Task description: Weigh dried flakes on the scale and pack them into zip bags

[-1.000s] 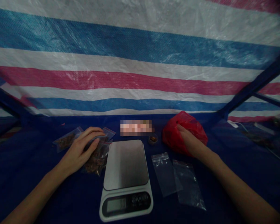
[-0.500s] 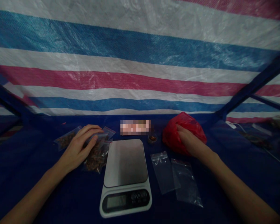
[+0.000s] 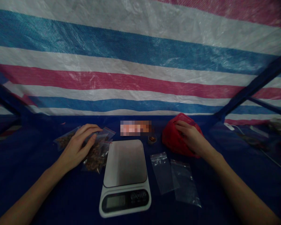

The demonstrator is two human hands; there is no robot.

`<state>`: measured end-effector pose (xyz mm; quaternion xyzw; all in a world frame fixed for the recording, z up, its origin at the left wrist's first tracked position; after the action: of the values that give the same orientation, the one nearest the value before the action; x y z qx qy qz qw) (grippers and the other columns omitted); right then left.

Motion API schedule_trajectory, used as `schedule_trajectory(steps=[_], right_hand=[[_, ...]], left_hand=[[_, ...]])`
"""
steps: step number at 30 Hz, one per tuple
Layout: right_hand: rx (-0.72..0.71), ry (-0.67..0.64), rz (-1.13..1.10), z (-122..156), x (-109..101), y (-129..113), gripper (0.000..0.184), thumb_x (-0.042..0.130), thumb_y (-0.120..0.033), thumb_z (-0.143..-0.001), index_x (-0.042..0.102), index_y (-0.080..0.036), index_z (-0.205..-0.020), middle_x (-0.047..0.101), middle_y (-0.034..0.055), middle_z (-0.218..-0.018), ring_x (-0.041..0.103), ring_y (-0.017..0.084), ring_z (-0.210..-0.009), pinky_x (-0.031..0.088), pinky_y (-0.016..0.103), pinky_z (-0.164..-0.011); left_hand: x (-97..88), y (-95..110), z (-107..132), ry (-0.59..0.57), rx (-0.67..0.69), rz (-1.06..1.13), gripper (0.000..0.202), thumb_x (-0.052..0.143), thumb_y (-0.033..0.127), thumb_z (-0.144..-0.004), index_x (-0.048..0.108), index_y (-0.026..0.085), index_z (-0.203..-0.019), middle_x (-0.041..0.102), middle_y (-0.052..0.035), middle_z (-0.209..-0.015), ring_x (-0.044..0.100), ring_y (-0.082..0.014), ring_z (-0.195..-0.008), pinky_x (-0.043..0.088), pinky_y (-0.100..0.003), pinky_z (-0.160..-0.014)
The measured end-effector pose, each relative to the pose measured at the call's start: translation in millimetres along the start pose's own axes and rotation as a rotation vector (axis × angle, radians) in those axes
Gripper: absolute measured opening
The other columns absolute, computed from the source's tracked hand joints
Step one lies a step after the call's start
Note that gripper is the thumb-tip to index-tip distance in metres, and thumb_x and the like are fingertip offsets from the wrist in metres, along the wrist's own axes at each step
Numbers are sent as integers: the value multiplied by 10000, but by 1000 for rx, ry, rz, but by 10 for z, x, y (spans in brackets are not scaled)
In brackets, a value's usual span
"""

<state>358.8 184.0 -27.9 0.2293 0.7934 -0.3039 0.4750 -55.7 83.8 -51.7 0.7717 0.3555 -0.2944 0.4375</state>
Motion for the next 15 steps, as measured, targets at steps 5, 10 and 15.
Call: schedule_trajectory(steps=[5, 10, 15], right_hand=[[1, 69, 67, 33, -182, 103, 256, 504, -108, -946, 733, -203, -1010, 721, 121, -1122, 723, 262, -993, 594, 378, -878], [5, 179, 90, 75, -452, 141, 170, 559, -203, -990, 718, -225, -1048, 721, 91, -1102, 728, 260, -990, 582, 404, -918], [-24, 243, 39, -29, -615, -166, 158, 576, -183, -984, 722, -237, -1014, 733, 77, -1076, 725, 245, -978, 583, 392, -899]], left_hand=[[2, -20, 8, 1, -4, 13, 281, 452, 371, -1069, 644, 282, -1253, 617, -44, -1294, 585, -240, -1250, 436, -425, -1128], [27, -46, -1, -4, -8, 0, 289, 436, 370, -1073, 638, 280, -1260, 604, -49, -1307, 574, -248, -1263, 430, -443, -1134], [76, -72, -9, -20, 4, -10, 310, 426, 382, -1075, 632, 272, -1280, 607, -62, -1312, 572, -255, -1268, 432, -456, -1140]])
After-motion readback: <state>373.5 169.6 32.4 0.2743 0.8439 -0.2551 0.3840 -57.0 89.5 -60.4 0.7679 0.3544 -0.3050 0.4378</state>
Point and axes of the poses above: each hand's wrist, its own z-axis away from the middle knuckle, its own x-axis out of the palm, y = z × x, the point moved 6 cm from there along -z, towards the middle knuckle
